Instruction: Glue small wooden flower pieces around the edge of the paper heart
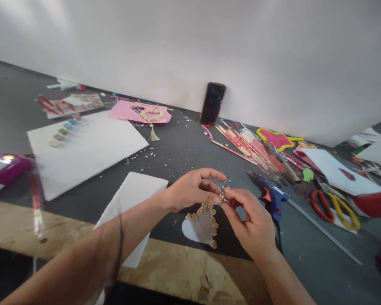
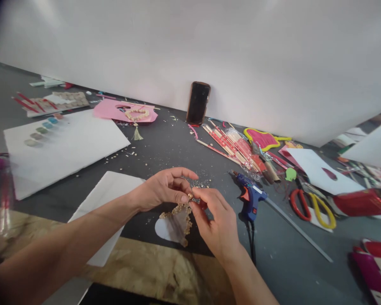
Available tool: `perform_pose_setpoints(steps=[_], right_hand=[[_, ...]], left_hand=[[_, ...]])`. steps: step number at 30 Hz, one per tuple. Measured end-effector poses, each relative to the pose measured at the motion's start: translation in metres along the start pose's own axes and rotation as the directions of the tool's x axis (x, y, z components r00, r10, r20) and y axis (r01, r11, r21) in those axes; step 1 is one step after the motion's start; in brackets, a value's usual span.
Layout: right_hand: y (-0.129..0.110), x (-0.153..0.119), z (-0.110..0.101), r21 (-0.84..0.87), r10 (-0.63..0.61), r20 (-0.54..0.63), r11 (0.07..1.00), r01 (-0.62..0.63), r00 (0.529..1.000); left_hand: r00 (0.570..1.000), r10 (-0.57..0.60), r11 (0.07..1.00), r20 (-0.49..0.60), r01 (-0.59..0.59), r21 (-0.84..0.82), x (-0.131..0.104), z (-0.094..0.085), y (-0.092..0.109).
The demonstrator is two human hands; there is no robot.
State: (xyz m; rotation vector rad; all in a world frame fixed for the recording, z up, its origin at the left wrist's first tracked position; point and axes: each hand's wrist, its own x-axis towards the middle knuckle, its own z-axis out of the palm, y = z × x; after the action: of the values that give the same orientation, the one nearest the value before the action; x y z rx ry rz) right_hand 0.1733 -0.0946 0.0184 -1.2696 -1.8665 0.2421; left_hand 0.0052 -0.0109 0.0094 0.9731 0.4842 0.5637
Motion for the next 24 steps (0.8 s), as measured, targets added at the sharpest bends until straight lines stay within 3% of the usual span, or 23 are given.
perform_pose_setpoints(steps=[18,24], right_hand=[[-0.0001,0.0,0.0005,-0.104,-0.047,-0.056,0.994,0.041,0.997],[-0.0024,0.0014,-0.0006,-0.027,-0.023,-0.019,0.999,0.023,1.0]], left_hand=[[1.0,0.001,1.0,0.003,-0.001,0.009,-0.0014,0.0011,0.0008],[0.999,-0.018,1.0,0.04,0.017,0.02,-0.0025,0.0018,0.0043]])
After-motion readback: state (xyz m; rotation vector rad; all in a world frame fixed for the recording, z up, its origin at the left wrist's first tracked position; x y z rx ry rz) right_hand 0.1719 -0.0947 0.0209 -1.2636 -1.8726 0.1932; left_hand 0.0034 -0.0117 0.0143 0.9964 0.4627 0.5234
